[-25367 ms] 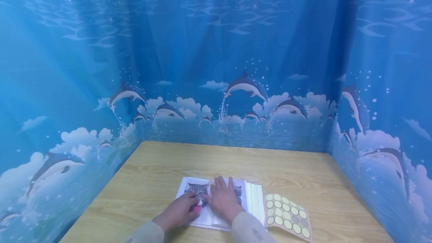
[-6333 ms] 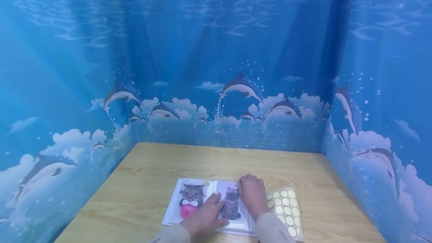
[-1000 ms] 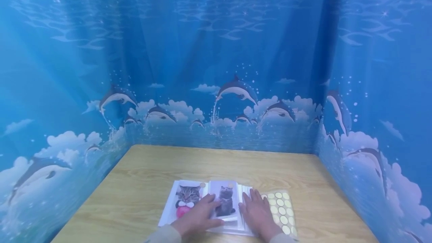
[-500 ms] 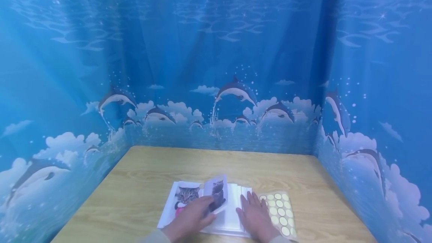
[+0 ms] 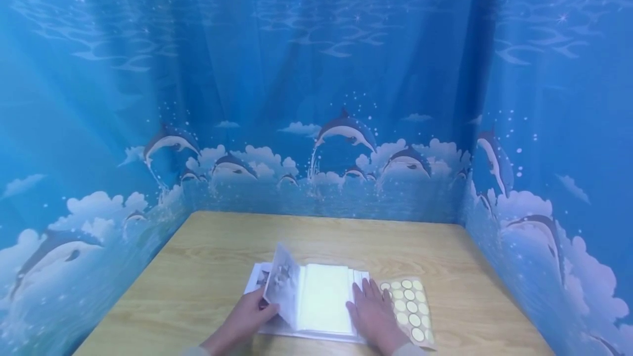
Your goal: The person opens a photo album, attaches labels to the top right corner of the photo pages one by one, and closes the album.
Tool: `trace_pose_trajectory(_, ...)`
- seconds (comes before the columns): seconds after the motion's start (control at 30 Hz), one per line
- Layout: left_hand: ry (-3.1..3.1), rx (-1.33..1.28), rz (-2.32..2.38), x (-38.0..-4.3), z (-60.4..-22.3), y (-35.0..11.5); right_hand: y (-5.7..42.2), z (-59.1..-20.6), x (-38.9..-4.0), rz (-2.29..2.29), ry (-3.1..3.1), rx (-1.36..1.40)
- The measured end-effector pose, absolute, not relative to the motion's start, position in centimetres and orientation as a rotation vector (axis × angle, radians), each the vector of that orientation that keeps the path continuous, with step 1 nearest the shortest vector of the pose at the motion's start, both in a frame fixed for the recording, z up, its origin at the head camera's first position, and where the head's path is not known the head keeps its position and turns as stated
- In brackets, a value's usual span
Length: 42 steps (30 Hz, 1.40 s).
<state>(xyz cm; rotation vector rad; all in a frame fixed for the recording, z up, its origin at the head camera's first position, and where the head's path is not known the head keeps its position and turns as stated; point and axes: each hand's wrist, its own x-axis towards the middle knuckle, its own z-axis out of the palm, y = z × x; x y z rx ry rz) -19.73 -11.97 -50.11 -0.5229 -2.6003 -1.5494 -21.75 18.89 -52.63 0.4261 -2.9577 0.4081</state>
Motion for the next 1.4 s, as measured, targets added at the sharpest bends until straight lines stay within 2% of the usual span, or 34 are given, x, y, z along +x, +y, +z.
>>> trace_pose_trajectory(0.2, -2.469, -0.299, -2.03, -19.8, -50.1, -13.9, 18.9, -52.6, -21.6, 0.428, -2.957, 0.424)
trace_pose_trajectory(0.43, -2.439, -0.1, -2.085, -20.1, -50.7, -15.3, 18.8, -52.4, -21.6, 0.43, -2.966, 0.412)
trace_pose_trajectory(0.73, -2.522, 0.045, -1.945, -19.5, -50.7, -16.2, 18.8, -52.3, -21.5, 0.42, -2.975, 0.401)
trace_pose_trajectory(1.4, -2.801, 0.025, -1.21, -19.0, -50.7, -16.8, 18.8, -51.5, -21.3, 0.412, -2.911, 0.388)
